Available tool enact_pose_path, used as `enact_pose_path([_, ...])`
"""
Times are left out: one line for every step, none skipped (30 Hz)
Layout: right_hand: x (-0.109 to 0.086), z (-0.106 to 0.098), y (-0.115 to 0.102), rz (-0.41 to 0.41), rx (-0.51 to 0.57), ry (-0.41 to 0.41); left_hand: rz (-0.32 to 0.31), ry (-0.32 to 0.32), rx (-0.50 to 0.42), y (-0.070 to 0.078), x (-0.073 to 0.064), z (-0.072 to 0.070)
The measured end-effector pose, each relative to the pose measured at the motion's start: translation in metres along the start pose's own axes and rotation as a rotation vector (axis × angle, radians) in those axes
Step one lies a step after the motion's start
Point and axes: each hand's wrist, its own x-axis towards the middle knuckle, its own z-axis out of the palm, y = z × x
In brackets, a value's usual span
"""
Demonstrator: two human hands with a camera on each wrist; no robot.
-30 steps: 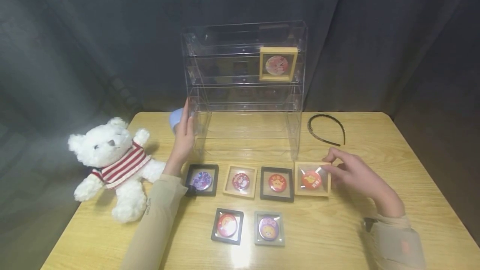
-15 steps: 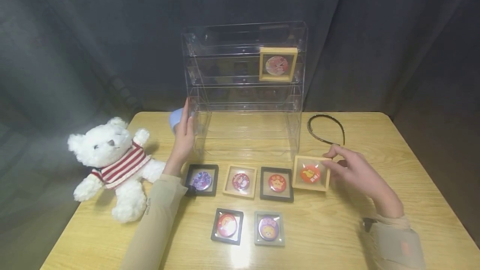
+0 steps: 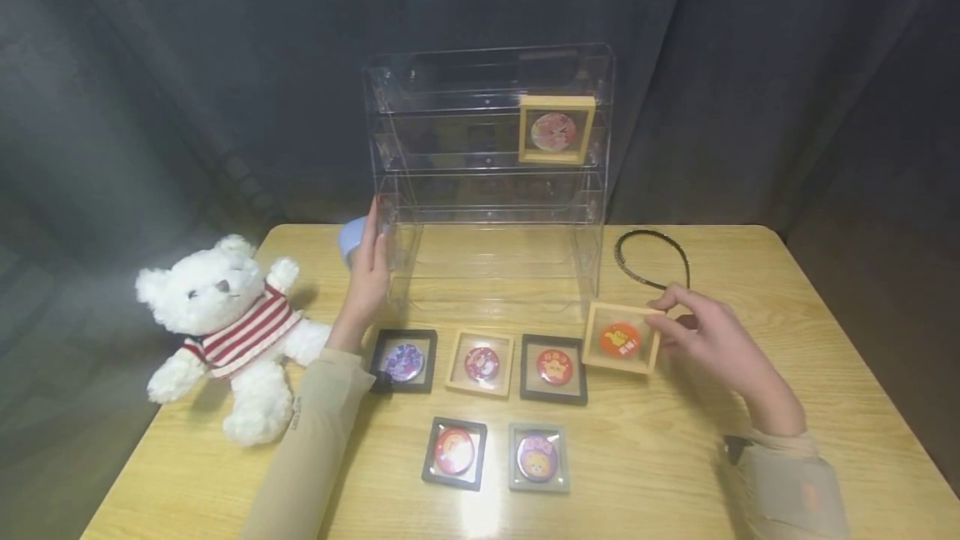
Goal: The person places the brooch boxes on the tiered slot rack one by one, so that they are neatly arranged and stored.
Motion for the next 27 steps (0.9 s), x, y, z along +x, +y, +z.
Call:
enact_pose_path([0.0002,0.0001,0.0001,-0.006,0.004,0.007,0.000,-0.001,0.003,-0.0001,0.0001,-0.0001])
enact_pose_path([0.0005,0.0002,0.0001,-0.011,0.006,0.013,0.000,-0.001,0.006,-0.0001,0.0002,-0.0001])
enact_pose_path([0.0009,0.0005,-0.0001,-0.014,0.006,0.017,0.001,-0.001,0.008,-0.0003,0.0003,-0.0002])
enact_pose_path([0.0012,0.0007,-0.0004,-0.017,0.004,0.020,0.002,-0.002,0.011,-0.0006,0.0002,-0.0003])
enact_pose_path([0.0015,0.0009,-0.0007,-0.018,-0.001,0.021,0.001,-0.004,0.011,-0.0008,-0.0001,-0.0005])
enact_pose_path([0.0017,0.0011,-0.0012,-0.017,-0.003,0.023,0.001,-0.004,0.011,-0.0009,-0.0003,-0.0006])
enact_pose_path([0.0019,0.0013,-0.0016,-0.015,-0.006,0.023,0.003,-0.004,0.009,-0.0011,-0.0005,-0.0006])
enact_pose_path([0.0020,0.0015,-0.0020,-0.012,-0.014,0.021,0.004,-0.004,0.008,-0.0012,-0.0008,-0.0006])
enact_pose_path([0.0020,0.0016,-0.0024,-0.010,-0.021,0.020,0.004,-0.005,0.007,-0.0013,-0.0009,-0.0006])
enact_pose_path([0.0018,0.0017,-0.0026,-0.008,-0.026,0.020,0.003,-0.005,0.008,-0.0013,-0.0010,-0.0005])
enact_pose_path([0.0017,0.0018,-0.0029,-0.006,-0.029,0.020,0.001,-0.006,0.009,-0.0011,-0.0012,-0.0005])
enact_pose_path([0.0015,0.0020,-0.0031,-0.003,-0.030,0.020,0.002,-0.005,0.010,-0.0007,-0.0011,-0.0002])
enact_pose_path([0.0015,0.0020,-0.0033,-0.003,-0.033,0.020,0.001,-0.005,0.011,-0.0005,-0.0010,-0.0002])
enact_pose_path([0.0015,0.0021,-0.0036,-0.003,-0.035,0.022,0.000,-0.004,0.012,-0.0002,-0.0008,-0.0001])
enact_pose_path([0.0015,0.0023,-0.0038,-0.002,-0.033,0.026,0.000,-0.003,0.013,0.0002,-0.0007,-0.0001])
enact_pose_path([0.0016,0.0022,-0.0040,-0.001,-0.030,0.030,-0.001,-0.002,0.012,0.0007,-0.0006,-0.0001])
enact_pose_path([0.0016,0.0022,-0.0042,-0.002,-0.029,0.035,0.000,0.000,0.009,0.0012,-0.0005,0.0001])
enact_pose_path([0.0017,0.0021,-0.0042,-0.005,-0.025,0.040,0.002,0.000,0.006,0.0013,-0.0003,0.0001])
enact_pose_path([0.0018,0.0018,-0.0042,-0.007,-0.020,0.044,0.001,0.001,0.005,0.0014,-0.0002,0.0001])
enact_pose_path([0.0020,0.0016,-0.0041,-0.010,-0.013,0.049,0.001,0.001,0.009,0.0010,0.0000,0.0001])
enact_pose_path([0.0023,0.0014,-0.0040,-0.013,-0.007,0.053,0.002,0.001,0.010,0.0008,-0.0001,0.0000])
enact_pose_path([0.0026,0.0012,-0.0040,-0.016,-0.005,0.055,0.002,0.001,0.012,0.0004,-0.0002,-0.0001])
enact_pose_path([0.0031,0.0011,-0.0041,-0.018,-0.001,0.057,0.003,0.001,0.013,-0.0001,-0.0003,-0.0002])
enact_pose_path([0.0038,0.0010,-0.0042,-0.022,0.006,0.057,0.001,-0.002,0.016,-0.0006,-0.0003,-0.0004])
enact_pose_path([0.0046,0.0008,-0.0044,-0.025,0.011,0.057,0.000,-0.003,0.018,-0.0008,-0.0003,-0.0005])
enact_pose_path([0.0056,0.0006,-0.0046,-0.028,0.014,0.058,0.001,-0.003,0.018,-0.0011,-0.0004,-0.0005])
enact_pose_path([0.0064,0.0003,-0.0048,-0.030,0.017,0.060,0.000,-0.003,0.015,-0.0008,-0.0005,-0.0004])
